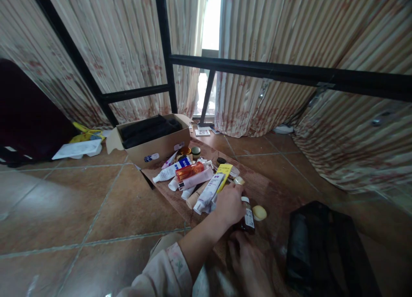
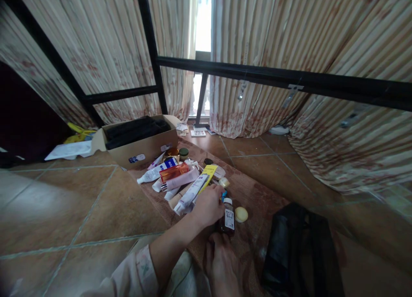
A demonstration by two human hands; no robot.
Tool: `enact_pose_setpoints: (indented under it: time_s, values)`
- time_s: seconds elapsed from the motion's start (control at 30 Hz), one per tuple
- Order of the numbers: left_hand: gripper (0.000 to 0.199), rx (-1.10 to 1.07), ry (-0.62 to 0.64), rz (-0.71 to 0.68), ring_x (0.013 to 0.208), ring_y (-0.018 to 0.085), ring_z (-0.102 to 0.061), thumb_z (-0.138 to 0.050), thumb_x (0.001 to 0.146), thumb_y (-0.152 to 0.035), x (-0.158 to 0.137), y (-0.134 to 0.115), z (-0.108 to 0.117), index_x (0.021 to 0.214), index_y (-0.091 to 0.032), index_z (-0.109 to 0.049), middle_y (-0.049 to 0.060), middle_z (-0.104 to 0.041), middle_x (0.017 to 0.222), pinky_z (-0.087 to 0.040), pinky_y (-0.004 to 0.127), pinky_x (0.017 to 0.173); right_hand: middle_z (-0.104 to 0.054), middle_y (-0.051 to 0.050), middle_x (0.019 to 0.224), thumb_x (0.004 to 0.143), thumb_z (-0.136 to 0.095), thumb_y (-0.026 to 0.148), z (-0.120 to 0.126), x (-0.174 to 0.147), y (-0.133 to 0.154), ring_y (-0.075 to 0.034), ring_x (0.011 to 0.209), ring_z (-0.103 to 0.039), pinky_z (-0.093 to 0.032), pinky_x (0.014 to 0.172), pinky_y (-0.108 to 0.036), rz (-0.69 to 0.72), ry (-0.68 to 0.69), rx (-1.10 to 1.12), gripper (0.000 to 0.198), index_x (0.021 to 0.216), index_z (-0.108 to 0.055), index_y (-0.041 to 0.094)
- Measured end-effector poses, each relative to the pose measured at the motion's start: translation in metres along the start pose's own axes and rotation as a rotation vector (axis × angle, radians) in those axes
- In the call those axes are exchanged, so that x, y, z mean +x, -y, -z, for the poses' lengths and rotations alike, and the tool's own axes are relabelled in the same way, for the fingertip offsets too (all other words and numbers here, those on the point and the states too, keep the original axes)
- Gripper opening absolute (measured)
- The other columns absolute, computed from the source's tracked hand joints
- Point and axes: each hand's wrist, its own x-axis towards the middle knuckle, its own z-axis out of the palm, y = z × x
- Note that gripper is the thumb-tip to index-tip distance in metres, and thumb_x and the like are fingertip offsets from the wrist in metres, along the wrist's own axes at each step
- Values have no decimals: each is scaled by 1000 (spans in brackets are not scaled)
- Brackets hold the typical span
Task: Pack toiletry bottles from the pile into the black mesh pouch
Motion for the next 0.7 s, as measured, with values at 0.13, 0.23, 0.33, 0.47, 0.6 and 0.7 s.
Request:
enact_pose_setpoints:
  time_s: [0.13, 0.23, 0.33, 0.47, 0.6, 0.7]
  values:
    - [30, 73, -30, 26, 99, 29, -59, -51, 75, -13, -1, 1, 5, 104, -14, -61, 14, -64, 103, -50, 38, 83, -69, -9, 94, 93, -35, 19, -7, 0, -8, -21, 83, -68, -45, 72, -31, 47, -16, 32, 31, 95, -66, 20]
    - [25, 99, -57, 29, 100, 28, -58, -51, 79, -15, -2, 1, 5, 102, -14, -61, 13, -65, 103, -49, 38, 85, -70, -9, 94, 93, -34, 19, -12, 2, -12, -20, 81, -69, -46, 70, -30, 58, -28, 61, 33, 96, -67, 20]
    - [21, 61, -98, 36, 99, 27, -58, -52, 83, -19, -1, 3, 5, 102, -16, -61, 12, -65, 103, -49, 37, 85, -72, -8, 93, 93, -33, 22, -15, 4, -15, -21, 81, -69, -47, 70, -30, 63, -29, 79, 36, 95, -68, 21]
    - [28, -13, -256, 61, 102, 25, -57, -53, 84, -19, 7, 15, 16, 110, -18, -60, 10, -65, 107, -47, 36, 90, -73, -8, 99, 93, -33, 28, -15, 5, -18, -22, 84, -70, -49, 72, -32, 51, 31, 113, 36, 102, -68, 22]
    - [35, 10, -459, 162, 110, 24, -53, -53, 81, -15, 17, 41, 43, 116, -16, -58, 10, -64, 113, -40, 37, 100, -73, -9, 100, 93, -31, 29, -12, 4, -17, -23, 88, -70, -50, 76, -33, 17, 73, 124, 38, 101, -68, 21]
    - [42, 161, -500, 350, 116, 30, -50, -53, 80, -17, 16, 62, 62, 122, -16, -56, 12, -62, 122, -37, 46, 101, -73, -11, 102, 92, -31, 27, -12, 4, -17, -23, 90, -70, -51, 77, -33, 28, 66, 139, 39, 100, -68, 19]
